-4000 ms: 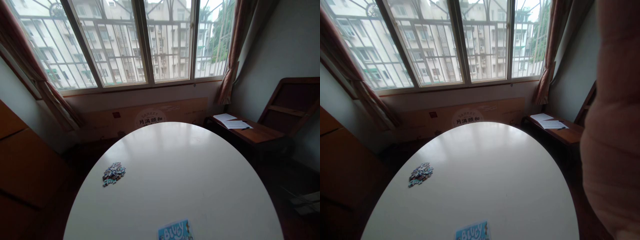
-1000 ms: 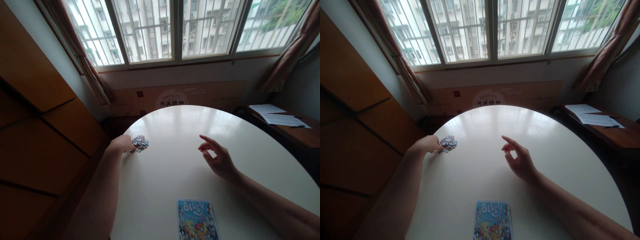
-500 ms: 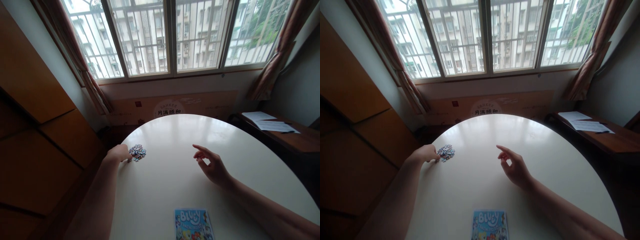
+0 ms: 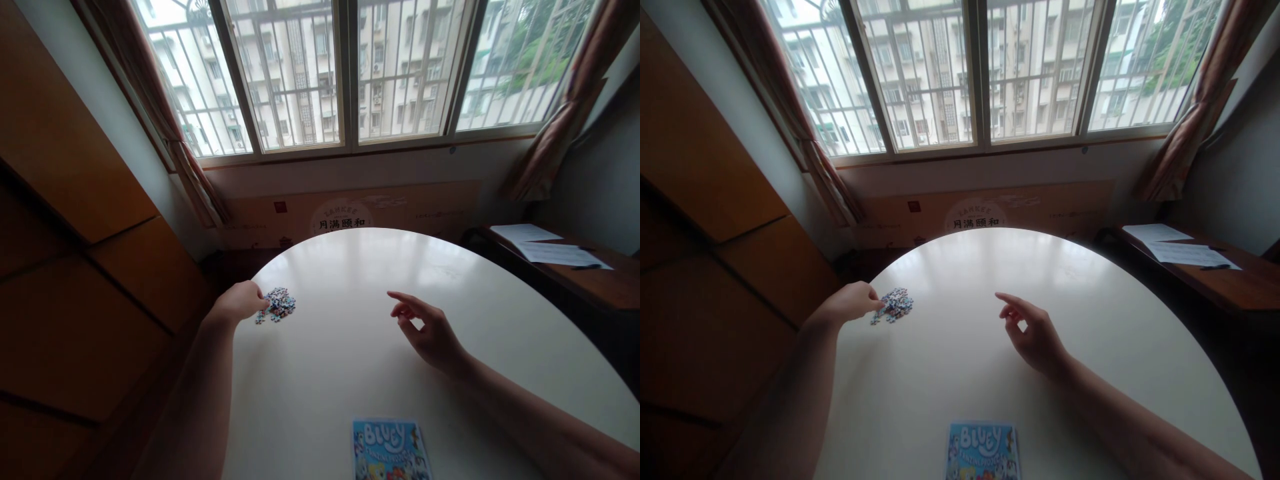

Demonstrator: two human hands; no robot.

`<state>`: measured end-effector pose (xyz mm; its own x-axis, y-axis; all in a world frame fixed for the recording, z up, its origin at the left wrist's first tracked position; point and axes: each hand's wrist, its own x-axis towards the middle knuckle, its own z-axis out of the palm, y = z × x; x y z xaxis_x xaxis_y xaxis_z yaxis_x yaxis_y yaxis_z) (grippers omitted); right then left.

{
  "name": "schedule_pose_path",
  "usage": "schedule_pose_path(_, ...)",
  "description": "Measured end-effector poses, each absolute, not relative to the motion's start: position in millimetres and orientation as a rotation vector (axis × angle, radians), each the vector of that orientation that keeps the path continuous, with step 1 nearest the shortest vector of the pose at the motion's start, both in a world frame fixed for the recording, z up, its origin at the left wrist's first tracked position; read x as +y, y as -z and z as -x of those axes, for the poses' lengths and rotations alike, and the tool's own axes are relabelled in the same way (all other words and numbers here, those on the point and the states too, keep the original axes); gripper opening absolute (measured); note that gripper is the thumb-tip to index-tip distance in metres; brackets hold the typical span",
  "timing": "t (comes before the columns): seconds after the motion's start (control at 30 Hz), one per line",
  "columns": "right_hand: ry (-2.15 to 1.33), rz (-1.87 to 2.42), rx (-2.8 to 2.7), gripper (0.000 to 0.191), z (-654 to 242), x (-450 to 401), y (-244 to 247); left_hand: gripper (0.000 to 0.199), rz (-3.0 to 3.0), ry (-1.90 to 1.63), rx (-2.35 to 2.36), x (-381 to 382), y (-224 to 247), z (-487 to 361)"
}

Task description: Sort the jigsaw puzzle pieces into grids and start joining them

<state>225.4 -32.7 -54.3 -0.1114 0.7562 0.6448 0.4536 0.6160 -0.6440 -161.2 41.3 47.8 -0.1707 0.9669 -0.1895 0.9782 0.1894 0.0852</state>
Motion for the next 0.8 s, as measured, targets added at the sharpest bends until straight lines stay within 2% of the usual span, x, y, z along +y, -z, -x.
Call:
schedule_pose_path(0.17, -0.341, 0.878, -1.92, 0.034, -220.4, -26.5, 60.5, 0.035, -1.899, -0.376, 1.767, 40.3, -28.0, 107.9)
schedule_pose_path(0.3, -0.335, 0.865, -1.951, 0.03, -220.6, -24.3, 63.7, 0.022, -2.073, -0.353, 1.769, 37.9, 6.0, 48.2)
schedule_pose_path(0.4, -0.354, 0.898, -1.969, 0.028, -222.4, -25.2, 65.5, 0.02, -2.162, -0.412, 1.877, 32.5, 21.3, 27.0)
schedule_pose_path(0.5, -0.385, 0.918, -1.997, 0.027, -223.5, -27.1, 66.8, 0.024, -2.243, -0.427, 1.922, 25.1, 22.1, 24.4)
schedule_pose_path(0.67, -0.46, 0.935, -2.068, 0.029, -223.1, -29.2, 66.7, 0.02, -2.595, -0.277, 1.65, 15.1, 13.5, 25.3)
schedule_pose_path(0.8, -0.49, 0.965, -2.085, 0.028, -223.1, -28.6, 65.9, 0.023, -2.658, -0.206, 1.647, 18.6, 17.1, 25.6)
